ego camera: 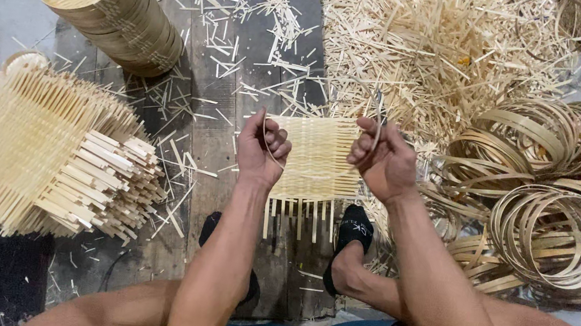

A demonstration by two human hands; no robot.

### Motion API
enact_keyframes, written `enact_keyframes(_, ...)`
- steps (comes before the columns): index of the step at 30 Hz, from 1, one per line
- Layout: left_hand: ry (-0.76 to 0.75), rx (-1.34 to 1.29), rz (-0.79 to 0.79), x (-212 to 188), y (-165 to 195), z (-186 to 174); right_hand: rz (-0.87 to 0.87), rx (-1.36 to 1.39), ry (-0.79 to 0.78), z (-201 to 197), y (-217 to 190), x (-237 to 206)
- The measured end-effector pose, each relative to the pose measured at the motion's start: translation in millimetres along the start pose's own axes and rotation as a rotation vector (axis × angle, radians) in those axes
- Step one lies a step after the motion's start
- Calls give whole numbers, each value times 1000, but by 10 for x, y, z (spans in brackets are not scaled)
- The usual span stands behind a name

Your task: The person sits on the floor of a bamboo workshop and assembles steamer baskets. They trim protruding bamboo strips from a woven mat with scissors, press the woven mat into a bamboo rim, fit the rimmed mat over a round wooden form, and place finished baskets onto a stack.

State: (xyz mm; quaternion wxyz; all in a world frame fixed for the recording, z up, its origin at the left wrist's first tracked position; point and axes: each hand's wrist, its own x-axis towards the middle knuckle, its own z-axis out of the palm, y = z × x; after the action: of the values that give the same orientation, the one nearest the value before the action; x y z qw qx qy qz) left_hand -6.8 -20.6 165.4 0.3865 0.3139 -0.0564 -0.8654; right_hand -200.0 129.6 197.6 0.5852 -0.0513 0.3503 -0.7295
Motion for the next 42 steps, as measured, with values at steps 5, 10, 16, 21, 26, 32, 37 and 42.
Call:
enact_keyframes(5,-45,-177,47,-5,-44,-25,6,20,-49,72,312,-62)
enact_keyframes(10,-19,-237,43,-10,-90,-59,-49,-98,-111,-6,474,-64)
enact_keyframes(16,14,-216,35,41,-83,-61,-26,-94,-119,-12,516,-85)
enact_keyframes(21,-23,-105,-37,28,24,-51,25,-153,61,130,254,-98)
enact_keyframes(26,-26,203,-89,-89,-21,-85,-5,-288,77,76,-214,62)
enact_keyframes(32,-60,159,-148,-83,-148,-159,9,-365,162,-73,-228,145)
enact_keyframes(37,-82,153,-142,-84,-201,-192,9,-340,243,-126,-137,173)
enact_keyframes(42,10,90,-113,-65,-195,-202,-88,-604,180,-265,-140,146)
